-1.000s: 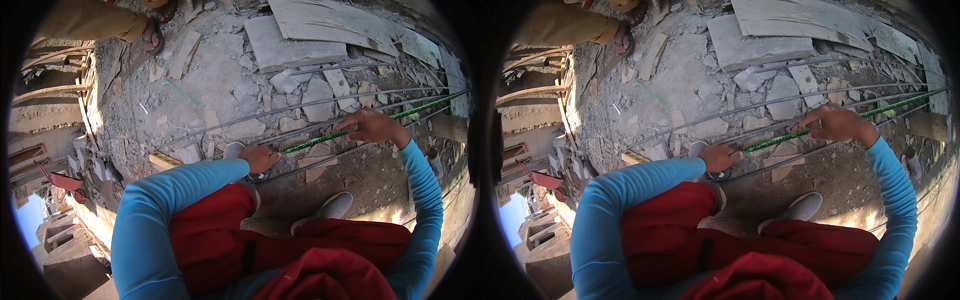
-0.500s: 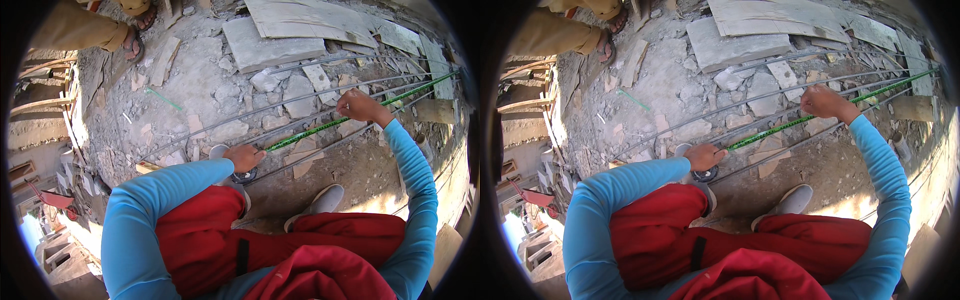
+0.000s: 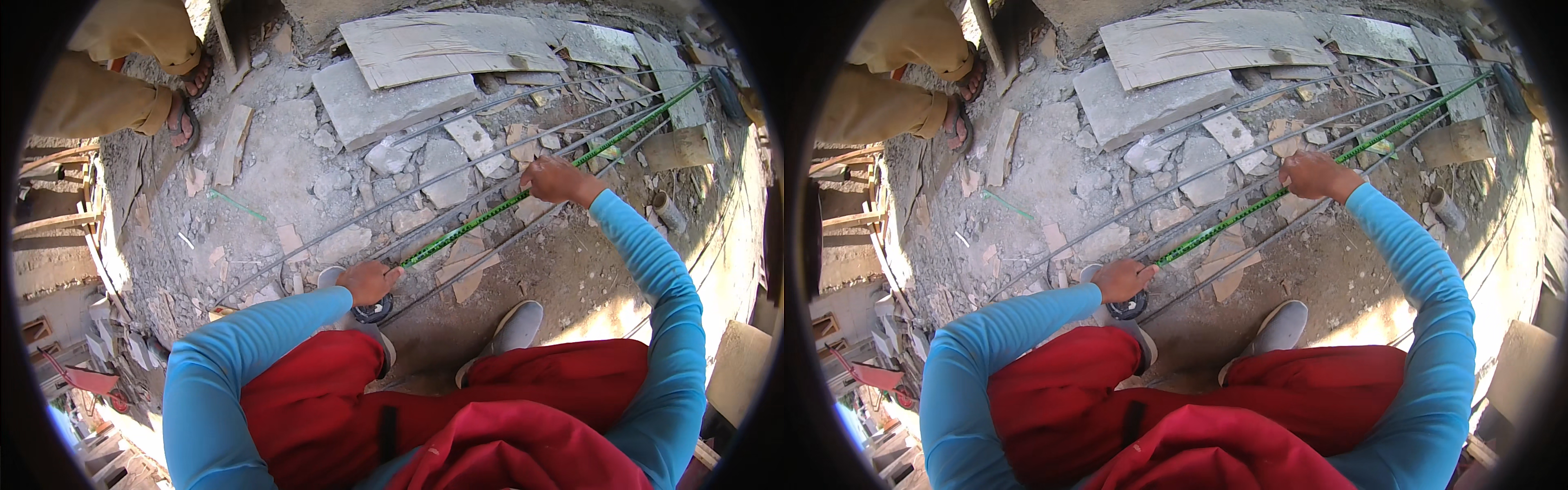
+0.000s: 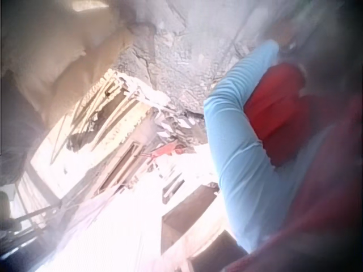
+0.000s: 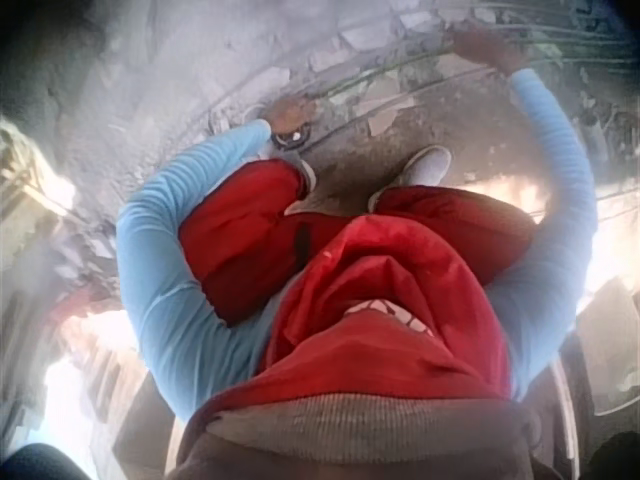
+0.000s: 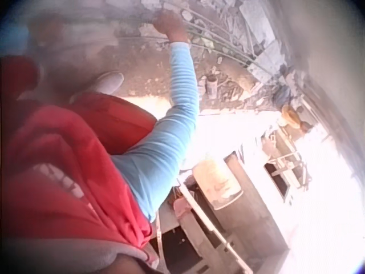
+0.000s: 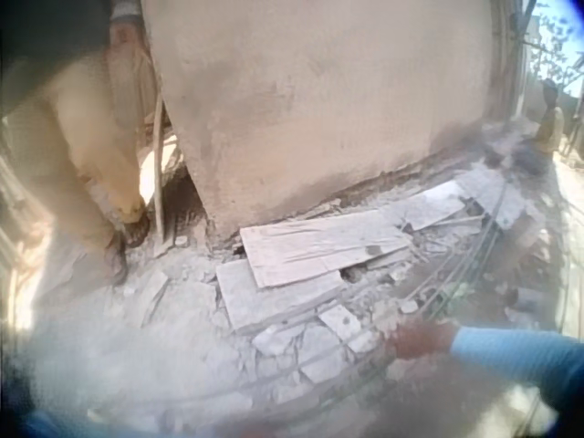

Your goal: The person uses a tape measure to mark intervals on metal rods on the ground, then connects an angle grinder to a power strip and cuts through one of the rods.

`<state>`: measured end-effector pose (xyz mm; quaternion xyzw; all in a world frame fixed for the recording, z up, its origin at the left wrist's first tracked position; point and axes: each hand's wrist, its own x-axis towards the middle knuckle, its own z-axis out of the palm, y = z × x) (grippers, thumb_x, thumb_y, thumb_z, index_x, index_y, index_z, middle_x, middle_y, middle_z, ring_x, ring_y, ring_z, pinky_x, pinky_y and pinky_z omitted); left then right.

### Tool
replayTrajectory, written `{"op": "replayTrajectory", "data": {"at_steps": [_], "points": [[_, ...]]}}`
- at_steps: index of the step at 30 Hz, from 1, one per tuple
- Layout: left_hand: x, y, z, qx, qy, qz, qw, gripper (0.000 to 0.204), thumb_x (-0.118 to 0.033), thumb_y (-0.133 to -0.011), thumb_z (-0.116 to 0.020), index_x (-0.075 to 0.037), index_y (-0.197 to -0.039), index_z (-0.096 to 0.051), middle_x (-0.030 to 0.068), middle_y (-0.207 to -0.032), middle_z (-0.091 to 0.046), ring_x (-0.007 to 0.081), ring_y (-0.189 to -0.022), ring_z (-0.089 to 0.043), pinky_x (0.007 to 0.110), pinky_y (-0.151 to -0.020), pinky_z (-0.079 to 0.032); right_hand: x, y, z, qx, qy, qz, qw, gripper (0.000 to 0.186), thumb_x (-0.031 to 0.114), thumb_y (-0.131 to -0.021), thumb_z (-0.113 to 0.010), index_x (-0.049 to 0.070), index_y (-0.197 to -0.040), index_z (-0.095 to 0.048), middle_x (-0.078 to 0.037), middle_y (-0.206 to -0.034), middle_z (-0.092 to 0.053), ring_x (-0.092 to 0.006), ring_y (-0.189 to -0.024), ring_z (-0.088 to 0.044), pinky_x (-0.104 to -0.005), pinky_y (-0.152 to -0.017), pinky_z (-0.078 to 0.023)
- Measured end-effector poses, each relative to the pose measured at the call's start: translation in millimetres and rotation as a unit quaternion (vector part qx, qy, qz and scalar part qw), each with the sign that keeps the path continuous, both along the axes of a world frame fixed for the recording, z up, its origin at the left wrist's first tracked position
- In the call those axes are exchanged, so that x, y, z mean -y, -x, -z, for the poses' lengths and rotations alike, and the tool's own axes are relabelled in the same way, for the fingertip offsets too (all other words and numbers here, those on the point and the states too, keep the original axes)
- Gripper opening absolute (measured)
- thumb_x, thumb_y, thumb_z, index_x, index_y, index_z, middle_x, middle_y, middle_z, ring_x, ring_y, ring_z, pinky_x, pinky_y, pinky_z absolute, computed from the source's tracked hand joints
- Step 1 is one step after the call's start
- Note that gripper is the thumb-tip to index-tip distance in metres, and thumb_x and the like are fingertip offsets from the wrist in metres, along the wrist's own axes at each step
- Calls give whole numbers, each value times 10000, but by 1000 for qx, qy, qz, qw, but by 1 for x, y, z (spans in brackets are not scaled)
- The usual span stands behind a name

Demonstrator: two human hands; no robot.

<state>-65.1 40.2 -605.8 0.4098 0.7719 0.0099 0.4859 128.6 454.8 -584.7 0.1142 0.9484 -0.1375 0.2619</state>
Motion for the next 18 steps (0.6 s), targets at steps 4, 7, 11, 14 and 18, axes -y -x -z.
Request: {"op": "replayTrajectory", "data": {"at_steps": [4, 7, 11, 14, 18], "points": [[-4, 4, 1, 34, 54, 2, 998, 657, -584, -1040, -390, -33, -945, -736, 260, -1029, -703, 459, -1025, -663, 564, -920, -495, -4, -11, 4, -28, -8, -7, 1000, 326, 137, -890, -557, 134, -1172, -719, -189, -1129, -686, -358, -1174, -623, -472, -1038, -476], [-12, 4, -8, 41, 61, 11, 997, 658, -592, -1035, -396, -34, -957, -737, 258, -1020, -704, 464, -1016, -665, 568, -910, -495, -9, -18, -3, -18, -9, 28, 999, 356, 110, -884, -537, 136, -1197, -705, -190, -1150, -683, -361, -1182, -621, -473, -1039, -476], [-8, 2, -6, 24, 56, 9, 998, 661, -600, -1031, -400, -35, -979, -741, 260, -1049, -704, 462, -1028, -663, 563, -913, -497, -7, -24, -3, -4, -35, 36, 999, 441, 94, -889, -518, 144, -1299, -669, -199, -1216, -680, -362, -1193, -623, -473, -1044, -481], [-7, 1, -8, 19, 61, -3, 998, 666, -601, -1029, -403, -30, -987, -744, 261, -1058, -704, 461, -1034, -662, 561, -918, -497, -3, -27, -7, 17, -44, 24, 999, 490, 112, -894, -536, 156, -1375, -622, -196, -1224, -684, -366, -1190, -627, -479, -1029, -495], [-5, -1, -9, 13, 42, -9, 999, 659, -591, -1027, -420, -22, -961, -747, 258, -1038, -709, 464, -1028, -662, 561, -916, -495, 5, -33, -10, 16, -35, 23, 999, 534, 166, -902, -602, 166, -1435, -565, -219, -1184, -689, -383, -1159, -639, -493, -998, -512]]}}
